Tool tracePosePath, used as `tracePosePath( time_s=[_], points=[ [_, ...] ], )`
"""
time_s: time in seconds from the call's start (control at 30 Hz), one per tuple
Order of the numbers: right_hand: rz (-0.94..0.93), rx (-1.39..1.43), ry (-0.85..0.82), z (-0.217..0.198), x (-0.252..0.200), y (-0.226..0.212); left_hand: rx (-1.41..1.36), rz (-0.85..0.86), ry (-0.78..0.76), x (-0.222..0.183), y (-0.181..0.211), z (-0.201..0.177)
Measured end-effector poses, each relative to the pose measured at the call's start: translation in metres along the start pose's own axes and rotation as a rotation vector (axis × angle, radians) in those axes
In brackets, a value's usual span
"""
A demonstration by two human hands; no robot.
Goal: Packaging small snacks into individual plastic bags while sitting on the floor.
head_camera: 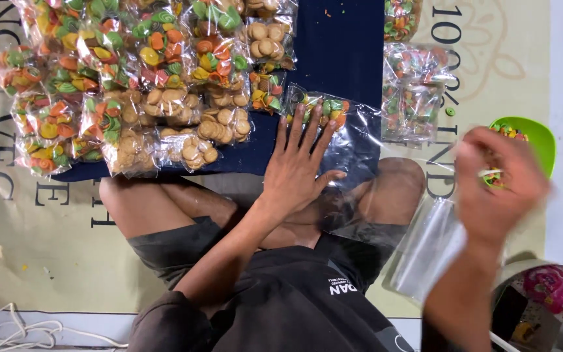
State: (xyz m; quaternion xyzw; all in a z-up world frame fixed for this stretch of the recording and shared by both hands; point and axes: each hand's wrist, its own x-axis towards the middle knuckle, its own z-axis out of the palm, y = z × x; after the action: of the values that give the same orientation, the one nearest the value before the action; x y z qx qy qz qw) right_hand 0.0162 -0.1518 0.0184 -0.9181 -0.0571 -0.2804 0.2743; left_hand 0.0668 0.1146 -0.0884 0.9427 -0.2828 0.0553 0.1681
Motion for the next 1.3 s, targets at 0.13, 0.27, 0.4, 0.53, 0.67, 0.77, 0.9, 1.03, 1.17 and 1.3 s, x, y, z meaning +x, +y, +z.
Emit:
tracePosePath(
  time_s=[0.13,0.27,0.4,0.53,0.67,0.77,0.9,1.03,1.17,1.3],
  points=[
    [-0.061,0.275,-0.062,0.096,0.047,-0.059,-0.010,0.018,0.084,-0.002,0.001,0.000],
    [-0.207,0.351,-0.202,0.185,0.063,-0.071,-0.055,0.102,0.343,-0.003,-0.002,0.005],
    [-0.248,0.297,-0.224,0.215,0.062,-0.086,-0.073,0.070,0.348,-0.003,0.006,-0.018],
    [-0.249,0.126,-0.321,0.218,0.062,-0.091,-0.197,0.058,0.342,-0.001,0.007,-0.035],
    [-0.199,0.093,-0.450,0.214,0.065,-0.094,-0.219,0.073,0.339,0.000,0.006,-0.037],
    [-0.146,0.091,-0.526,0.215,0.068,-0.090,-0.276,0.039,0.377,0.000,0.012,-0.050],
    [-0.231,0.005,-0.613,0.213,0.070,-0.083,-0.405,0.020,0.356,-0.003,0.016,-0.063],
    [-0.270,0.026,-0.597,0.218,0.069,-0.078,-0.210,0.124,0.367,-0.002,0.008,-0.035],
    [-0.262,0.067,-0.623,0.213,0.071,-0.076,-0.116,0.111,0.377,-0.004,0.009,-0.023],
    [-0.021,0.240,-0.690,0.211,0.071,-0.074,-0.100,0.066,0.313,-0.007,0.008,-0.011]
  ],
)
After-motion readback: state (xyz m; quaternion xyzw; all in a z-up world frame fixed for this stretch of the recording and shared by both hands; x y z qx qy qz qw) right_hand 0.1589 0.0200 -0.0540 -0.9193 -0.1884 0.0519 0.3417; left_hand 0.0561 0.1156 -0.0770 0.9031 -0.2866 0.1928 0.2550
